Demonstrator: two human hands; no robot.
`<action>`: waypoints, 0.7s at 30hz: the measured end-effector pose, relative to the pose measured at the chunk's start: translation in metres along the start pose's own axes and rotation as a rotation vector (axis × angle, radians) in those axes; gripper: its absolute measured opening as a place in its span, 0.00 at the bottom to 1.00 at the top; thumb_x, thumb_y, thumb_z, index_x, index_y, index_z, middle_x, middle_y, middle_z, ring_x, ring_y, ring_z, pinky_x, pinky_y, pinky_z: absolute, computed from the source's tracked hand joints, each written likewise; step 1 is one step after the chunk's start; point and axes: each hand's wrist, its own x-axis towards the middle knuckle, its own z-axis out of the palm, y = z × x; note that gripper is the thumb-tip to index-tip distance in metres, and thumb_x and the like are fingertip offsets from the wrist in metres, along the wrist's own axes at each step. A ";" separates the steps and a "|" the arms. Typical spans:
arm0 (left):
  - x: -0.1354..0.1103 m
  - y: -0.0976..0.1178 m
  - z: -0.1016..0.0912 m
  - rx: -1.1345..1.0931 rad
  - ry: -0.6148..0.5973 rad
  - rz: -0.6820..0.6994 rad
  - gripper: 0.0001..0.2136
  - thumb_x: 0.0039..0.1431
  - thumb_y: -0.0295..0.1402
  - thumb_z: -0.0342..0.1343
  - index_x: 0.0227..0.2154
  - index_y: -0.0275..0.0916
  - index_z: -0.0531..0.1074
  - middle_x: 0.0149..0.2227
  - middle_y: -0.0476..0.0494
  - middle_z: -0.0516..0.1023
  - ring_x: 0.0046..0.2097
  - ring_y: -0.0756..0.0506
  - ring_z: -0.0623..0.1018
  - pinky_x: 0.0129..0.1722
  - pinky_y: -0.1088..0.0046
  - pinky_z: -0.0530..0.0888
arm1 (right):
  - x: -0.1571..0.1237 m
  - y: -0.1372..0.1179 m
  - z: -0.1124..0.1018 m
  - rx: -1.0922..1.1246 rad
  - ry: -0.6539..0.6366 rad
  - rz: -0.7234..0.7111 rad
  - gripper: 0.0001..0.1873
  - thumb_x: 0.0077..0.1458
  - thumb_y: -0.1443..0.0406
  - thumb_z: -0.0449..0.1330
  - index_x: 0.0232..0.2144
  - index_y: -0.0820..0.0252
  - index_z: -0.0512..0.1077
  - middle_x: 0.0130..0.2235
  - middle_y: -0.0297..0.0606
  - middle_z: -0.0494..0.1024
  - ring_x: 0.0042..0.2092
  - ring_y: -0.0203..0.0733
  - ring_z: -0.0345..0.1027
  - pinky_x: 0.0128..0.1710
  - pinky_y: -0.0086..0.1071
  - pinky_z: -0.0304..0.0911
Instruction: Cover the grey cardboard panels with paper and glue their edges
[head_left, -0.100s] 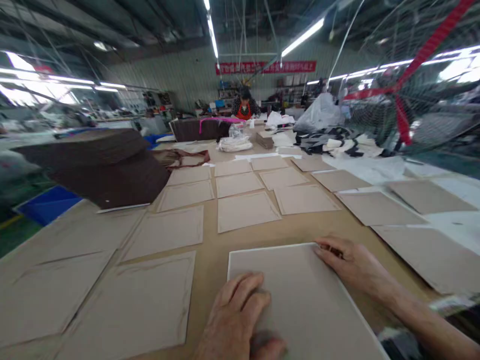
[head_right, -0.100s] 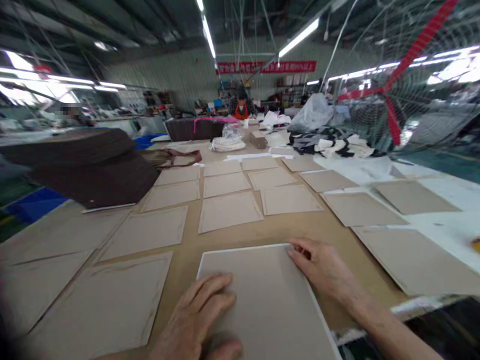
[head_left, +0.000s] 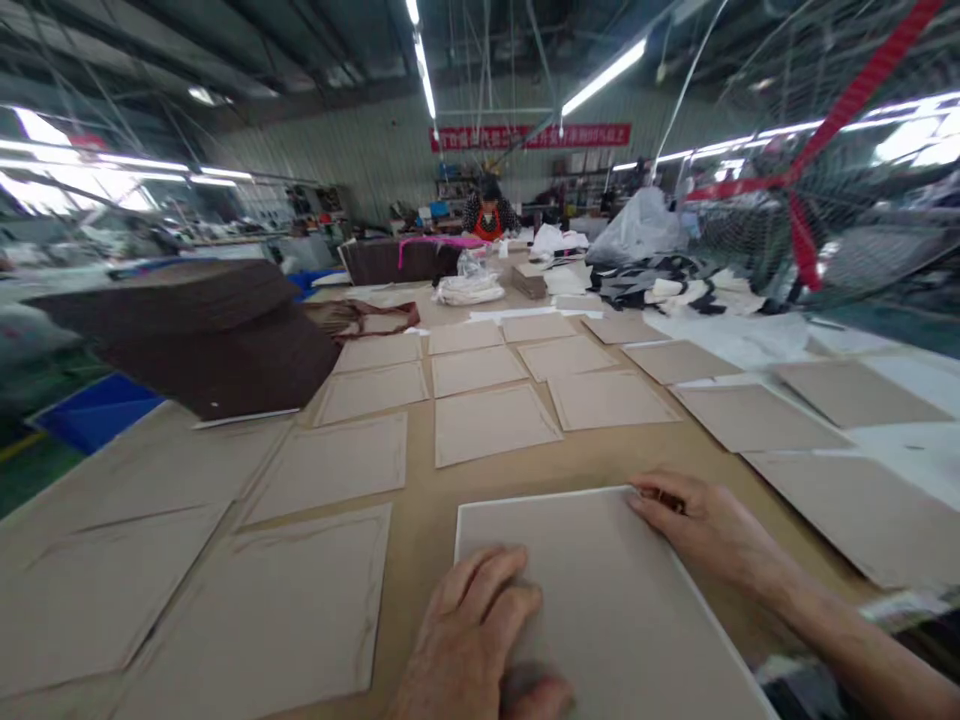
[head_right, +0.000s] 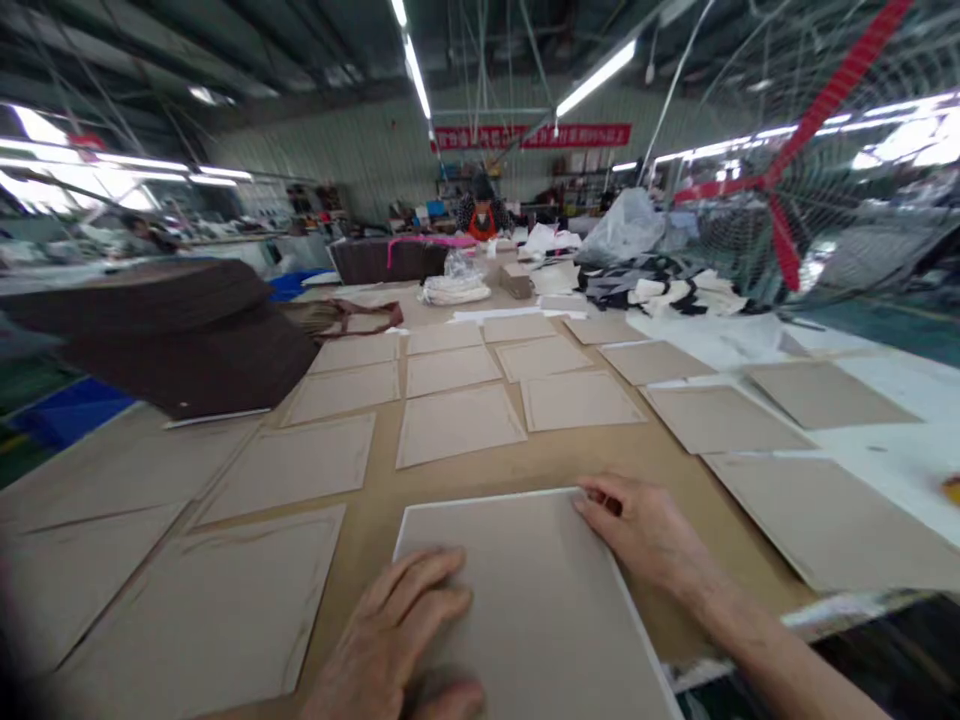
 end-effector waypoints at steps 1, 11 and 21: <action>-0.001 -0.001 0.001 -0.003 0.003 0.002 0.26 0.46 0.36 0.70 0.48 0.40 0.70 0.57 0.35 0.73 0.58 0.33 0.72 0.53 0.50 0.76 | 0.001 -0.001 0.000 0.029 0.010 0.015 0.17 0.58 0.54 0.55 0.40 0.55 0.78 0.41 0.37 0.79 0.42 0.46 0.71 0.43 0.38 0.62; -0.012 -0.027 0.036 -0.007 0.188 0.101 0.27 0.50 0.52 0.64 0.50 0.45 0.70 0.57 0.38 0.72 0.57 0.34 0.72 0.51 0.55 0.76 | -0.001 -0.009 -0.009 0.648 0.070 0.107 0.16 0.48 0.52 0.70 0.32 0.56 0.73 0.30 0.29 0.71 0.34 0.37 0.62 0.33 0.29 0.57; -0.020 -0.013 0.025 -0.054 0.285 -0.131 0.41 0.54 0.50 0.64 0.66 0.43 0.55 0.67 0.32 0.59 0.66 0.29 0.61 0.61 0.46 0.66 | -0.015 -0.032 -0.008 0.997 0.147 0.185 0.21 0.43 0.56 0.76 0.39 0.52 0.76 0.31 0.31 0.76 0.31 0.37 0.70 0.30 0.28 0.65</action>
